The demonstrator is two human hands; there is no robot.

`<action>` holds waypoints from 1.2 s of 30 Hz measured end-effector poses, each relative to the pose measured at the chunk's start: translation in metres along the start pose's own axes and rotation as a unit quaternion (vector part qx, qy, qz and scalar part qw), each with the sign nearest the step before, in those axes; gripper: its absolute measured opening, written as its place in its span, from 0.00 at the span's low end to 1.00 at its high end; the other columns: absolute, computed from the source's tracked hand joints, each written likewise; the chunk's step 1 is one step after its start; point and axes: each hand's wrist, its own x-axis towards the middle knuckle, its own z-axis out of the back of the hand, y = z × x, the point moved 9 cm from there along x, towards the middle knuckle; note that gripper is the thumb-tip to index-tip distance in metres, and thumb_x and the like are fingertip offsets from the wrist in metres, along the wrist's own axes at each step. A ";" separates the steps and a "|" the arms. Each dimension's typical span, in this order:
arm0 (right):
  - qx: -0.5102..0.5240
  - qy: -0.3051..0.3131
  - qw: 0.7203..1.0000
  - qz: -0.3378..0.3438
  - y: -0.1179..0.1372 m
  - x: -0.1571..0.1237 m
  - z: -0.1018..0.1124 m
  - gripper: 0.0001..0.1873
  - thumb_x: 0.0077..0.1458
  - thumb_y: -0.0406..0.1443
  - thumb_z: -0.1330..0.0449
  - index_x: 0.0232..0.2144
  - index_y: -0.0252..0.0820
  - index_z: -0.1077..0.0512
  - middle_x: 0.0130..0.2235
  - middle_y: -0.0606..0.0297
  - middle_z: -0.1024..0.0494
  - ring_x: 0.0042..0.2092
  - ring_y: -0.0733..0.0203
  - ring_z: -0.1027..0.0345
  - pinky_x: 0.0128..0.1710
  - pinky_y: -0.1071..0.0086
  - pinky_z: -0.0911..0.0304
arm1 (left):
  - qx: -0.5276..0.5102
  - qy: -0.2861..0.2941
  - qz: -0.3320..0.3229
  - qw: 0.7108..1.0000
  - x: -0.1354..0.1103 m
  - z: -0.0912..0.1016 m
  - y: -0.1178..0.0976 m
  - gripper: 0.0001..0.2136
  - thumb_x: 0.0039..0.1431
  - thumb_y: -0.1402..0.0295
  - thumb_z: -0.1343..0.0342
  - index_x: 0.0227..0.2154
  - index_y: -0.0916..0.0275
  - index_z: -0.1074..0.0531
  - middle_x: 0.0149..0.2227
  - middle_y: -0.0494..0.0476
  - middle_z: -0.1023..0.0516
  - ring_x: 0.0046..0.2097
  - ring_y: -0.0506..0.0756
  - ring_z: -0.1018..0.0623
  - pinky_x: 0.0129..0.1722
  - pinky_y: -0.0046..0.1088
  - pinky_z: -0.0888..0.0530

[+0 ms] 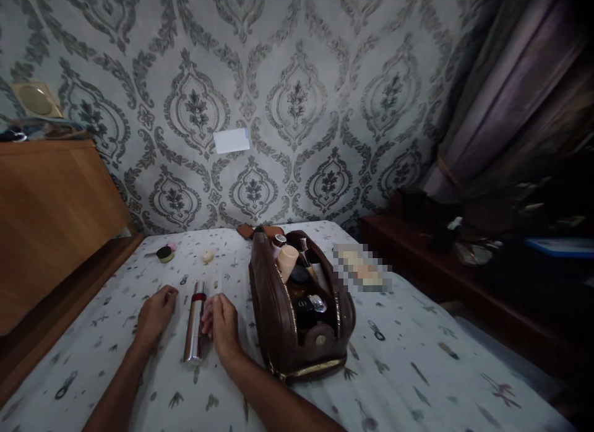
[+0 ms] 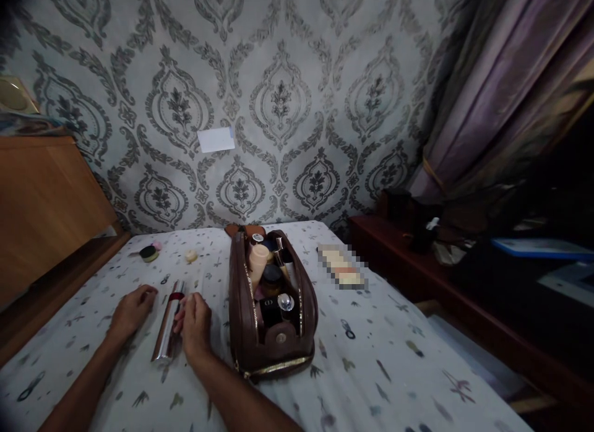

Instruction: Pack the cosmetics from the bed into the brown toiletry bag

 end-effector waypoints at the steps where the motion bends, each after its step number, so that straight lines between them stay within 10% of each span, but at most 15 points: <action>1: 0.000 0.005 1.000 -0.006 0.000 -0.001 -0.001 0.26 0.53 0.58 0.48 0.27 0.40 0.33 0.19 0.72 0.32 0.15 0.73 0.43 0.14 0.78 0.53 | 0.000 0.007 0.006 1.000 0.000 0.000 0.000 0.13 0.59 0.62 0.56 0.34 0.59 0.28 0.26 0.53 0.24 0.31 0.56 0.25 0.30 0.28 0.36; 19: 0.006 0.027 0.999 -0.024 0.003 -0.005 -0.003 0.28 0.51 0.60 0.48 0.29 0.41 0.32 0.19 0.74 0.34 0.14 0.73 0.46 0.14 0.77 0.54 | 0.028 0.020 0.007 0.999 0.022 -0.001 -0.002 0.11 0.60 0.64 0.54 0.34 0.58 0.27 0.29 0.53 0.22 0.34 0.56 0.24 0.31 0.26 0.35; 36: 0.016 0.030 0.998 -0.050 -0.003 0.004 -0.003 0.32 0.42 0.65 0.41 0.25 0.41 0.33 0.19 0.69 0.30 0.16 0.68 0.41 0.14 0.75 0.52 | 0.041 -0.188 0.001 0.981 0.056 0.010 0.004 0.15 0.59 0.75 0.51 0.49 0.61 0.31 0.47 0.62 0.29 0.52 0.61 0.31 0.53 0.37 0.33</action>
